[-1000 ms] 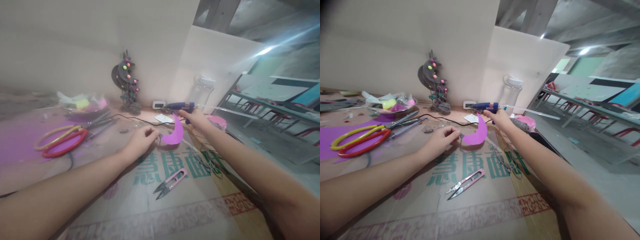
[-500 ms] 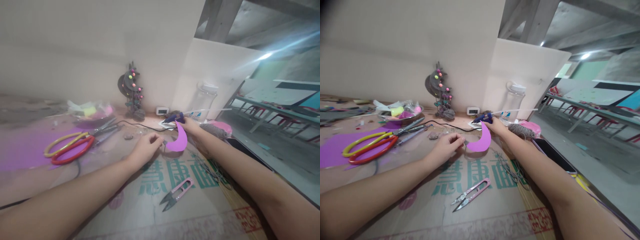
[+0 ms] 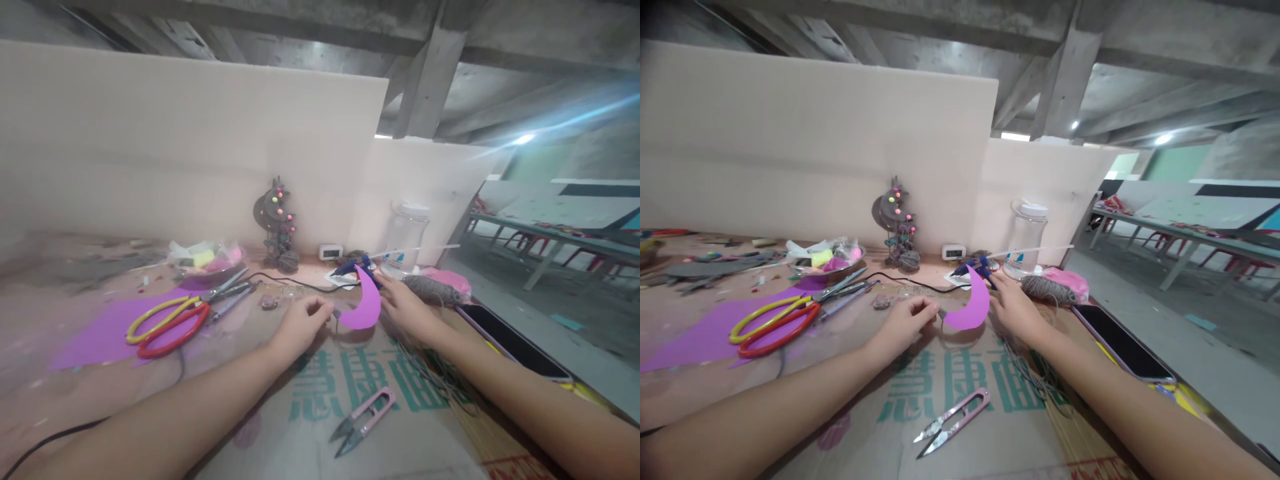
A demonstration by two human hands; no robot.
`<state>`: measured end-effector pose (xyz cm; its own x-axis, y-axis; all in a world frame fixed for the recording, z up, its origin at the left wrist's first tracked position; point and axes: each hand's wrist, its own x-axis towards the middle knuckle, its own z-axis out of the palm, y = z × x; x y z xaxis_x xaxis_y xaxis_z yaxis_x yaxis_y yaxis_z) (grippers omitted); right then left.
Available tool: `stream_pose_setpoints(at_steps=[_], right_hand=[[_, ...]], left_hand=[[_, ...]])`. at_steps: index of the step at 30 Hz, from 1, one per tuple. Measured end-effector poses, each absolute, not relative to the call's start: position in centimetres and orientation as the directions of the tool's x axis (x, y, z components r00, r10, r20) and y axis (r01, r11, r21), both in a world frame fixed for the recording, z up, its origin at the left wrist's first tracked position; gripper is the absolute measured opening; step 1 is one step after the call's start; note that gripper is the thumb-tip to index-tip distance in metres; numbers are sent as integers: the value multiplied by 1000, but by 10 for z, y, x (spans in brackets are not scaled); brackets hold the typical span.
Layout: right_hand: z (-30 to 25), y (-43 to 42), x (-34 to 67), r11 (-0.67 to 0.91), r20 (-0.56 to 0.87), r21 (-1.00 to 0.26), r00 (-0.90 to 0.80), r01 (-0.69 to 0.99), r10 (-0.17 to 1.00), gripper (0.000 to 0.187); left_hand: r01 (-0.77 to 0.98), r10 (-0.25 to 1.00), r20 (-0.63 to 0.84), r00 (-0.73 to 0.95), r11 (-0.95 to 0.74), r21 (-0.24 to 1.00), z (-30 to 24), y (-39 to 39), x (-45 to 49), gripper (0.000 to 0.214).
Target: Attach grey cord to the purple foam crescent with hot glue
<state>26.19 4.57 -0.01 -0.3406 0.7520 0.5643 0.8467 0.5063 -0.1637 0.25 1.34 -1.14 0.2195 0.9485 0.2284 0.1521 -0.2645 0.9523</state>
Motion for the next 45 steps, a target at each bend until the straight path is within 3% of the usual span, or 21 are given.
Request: stream_pose_setpoints(at_steps=[3,5,10,13,17,21,24,28,31,34,40,45], right_hand=[[0,35,259,508,547,-64,-395,859,738,34],[3,28,255,529,509,-65,-428,846,747,29],[11,1,227,528,297,-286,-450,800,842,37],[10,-19,207,565,222,-411,-522,716,823,36],[9,-37,188,590,239,-440,-545,677,804,27],[11,-43,178,538,164,-436,-524,721,836,20],[11,-41,175,611,216,-306,-571,730,792,22],[10,-38,178,762,415,70,-713,644,565,27],[16,-39,182,775,500,168,-730,610,466,30],[28,-39,186,749,542,96,-666,655,512,29],[51,-26,196,614,550,-282,-400,737,733,22],[52,-10,208,528,511,-338,-319,779,798,25]], left_hand=[[137,949,243,203,-274,952,-11,14,2,28],[100,947,259,192,-282,954,-12,16,2,28],[25,947,299,117,-304,952,-13,20,-1,31],[48,944,322,72,-326,944,-12,19,-2,31],[92,942,328,74,-334,938,-12,18,-3,32],[114,938,327,117,-340,933,-12,16,-3,31],[160,932,337,136,-356,921,-10,14,-2,31],[248,928,331,171,-366,897,-7,10,0,29],[313,922,325,211,-378,871,-5,8,1,27],[307,911,319,262,-392,867,-3,5,1,25],[298,909,276,312,-370,880,2,0,0,26],[282,916,262,305,-349,893,-1,2,1,26]])
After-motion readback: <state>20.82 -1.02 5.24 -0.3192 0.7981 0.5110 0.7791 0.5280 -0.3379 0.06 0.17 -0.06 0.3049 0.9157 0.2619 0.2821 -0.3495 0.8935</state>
